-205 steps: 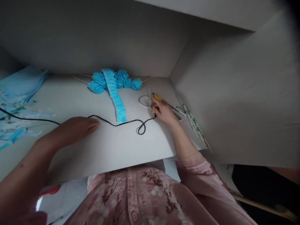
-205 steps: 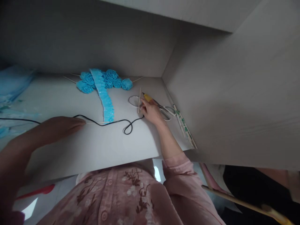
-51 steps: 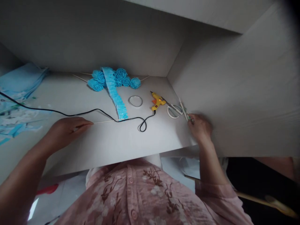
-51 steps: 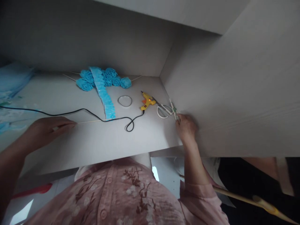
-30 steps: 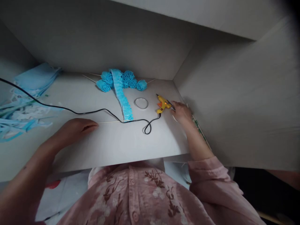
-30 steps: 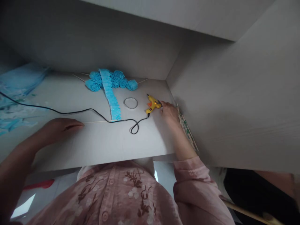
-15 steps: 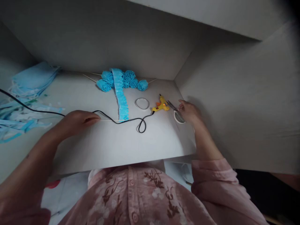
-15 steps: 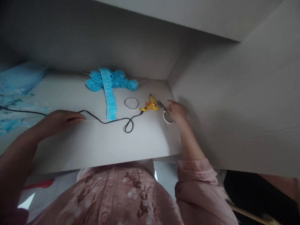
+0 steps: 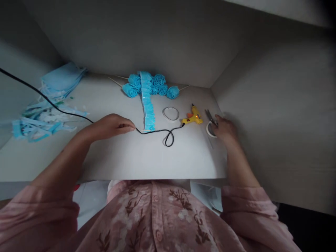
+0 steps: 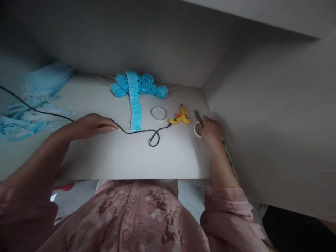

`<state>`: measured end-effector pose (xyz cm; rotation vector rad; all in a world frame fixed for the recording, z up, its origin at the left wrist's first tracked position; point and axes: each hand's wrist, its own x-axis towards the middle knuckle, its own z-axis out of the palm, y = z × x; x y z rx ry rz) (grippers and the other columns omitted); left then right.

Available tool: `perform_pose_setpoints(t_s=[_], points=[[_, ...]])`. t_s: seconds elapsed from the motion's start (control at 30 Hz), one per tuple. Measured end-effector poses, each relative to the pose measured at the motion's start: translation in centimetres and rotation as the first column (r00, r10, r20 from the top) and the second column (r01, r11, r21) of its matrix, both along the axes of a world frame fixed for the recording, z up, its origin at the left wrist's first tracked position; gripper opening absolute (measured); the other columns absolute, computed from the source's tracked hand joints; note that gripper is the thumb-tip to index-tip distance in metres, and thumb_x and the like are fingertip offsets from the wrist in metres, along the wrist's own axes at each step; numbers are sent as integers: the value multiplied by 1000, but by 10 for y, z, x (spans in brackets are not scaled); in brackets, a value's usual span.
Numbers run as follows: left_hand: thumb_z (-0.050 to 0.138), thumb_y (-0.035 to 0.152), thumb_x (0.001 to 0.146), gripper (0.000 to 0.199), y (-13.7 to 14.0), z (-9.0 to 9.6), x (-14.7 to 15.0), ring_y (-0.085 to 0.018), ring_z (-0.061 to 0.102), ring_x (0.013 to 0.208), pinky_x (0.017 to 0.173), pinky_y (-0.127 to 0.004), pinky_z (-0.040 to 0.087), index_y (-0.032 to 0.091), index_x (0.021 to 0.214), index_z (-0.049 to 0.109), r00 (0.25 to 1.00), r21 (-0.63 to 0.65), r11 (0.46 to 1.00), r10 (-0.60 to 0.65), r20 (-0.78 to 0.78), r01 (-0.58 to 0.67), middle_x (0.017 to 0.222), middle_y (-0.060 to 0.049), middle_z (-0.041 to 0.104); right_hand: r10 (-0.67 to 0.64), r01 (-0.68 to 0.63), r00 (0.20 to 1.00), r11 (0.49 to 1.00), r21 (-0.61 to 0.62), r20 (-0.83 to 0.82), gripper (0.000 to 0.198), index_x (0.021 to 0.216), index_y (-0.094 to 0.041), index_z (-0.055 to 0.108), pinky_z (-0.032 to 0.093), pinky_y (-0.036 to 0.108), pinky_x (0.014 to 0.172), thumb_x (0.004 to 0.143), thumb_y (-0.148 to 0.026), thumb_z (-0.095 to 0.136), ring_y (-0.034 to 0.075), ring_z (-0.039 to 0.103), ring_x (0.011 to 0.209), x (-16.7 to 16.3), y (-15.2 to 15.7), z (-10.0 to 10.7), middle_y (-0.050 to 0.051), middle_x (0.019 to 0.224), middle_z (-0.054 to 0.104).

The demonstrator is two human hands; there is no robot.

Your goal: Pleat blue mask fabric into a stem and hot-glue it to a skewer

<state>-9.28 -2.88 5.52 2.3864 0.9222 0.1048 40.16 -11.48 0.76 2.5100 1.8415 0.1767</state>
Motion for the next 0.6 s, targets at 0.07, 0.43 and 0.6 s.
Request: perform_pose_setpoints(t_s=[0.07,0.43,0.6], points=[[45,59,96,52,-4,-4,-4,-20,72,94,82,-24,47,23,108,81,1000,22,1000,-10,2,10,107,-3,81,46,-43,998,996,74,-40,52,147,-15,57,50,52,103,97,-28,50,37,66,123,-11,-2,10,22,133,71],[42,48,99,47,-37,-12,-29,-22,71,88,78,-27,45,19,95,78,996,55,998,47,-81,-42,99,-7,80,650,-670,613,729,140,-449,33,130,-21,69,46,48,110,100,-27,59,31,64,126,-169,9,13,13,133,72],[43,43,100,44,-42,-35,-40,-25,72,93,80,-30,47,19,101,79,994,102,991,94,-51,-89,105,-9,80,659,-688,663,723,56,-356,30,125,-15,68,45,44,103,96,-22,67,31,64,118,-200,24,6,16,123,73]])
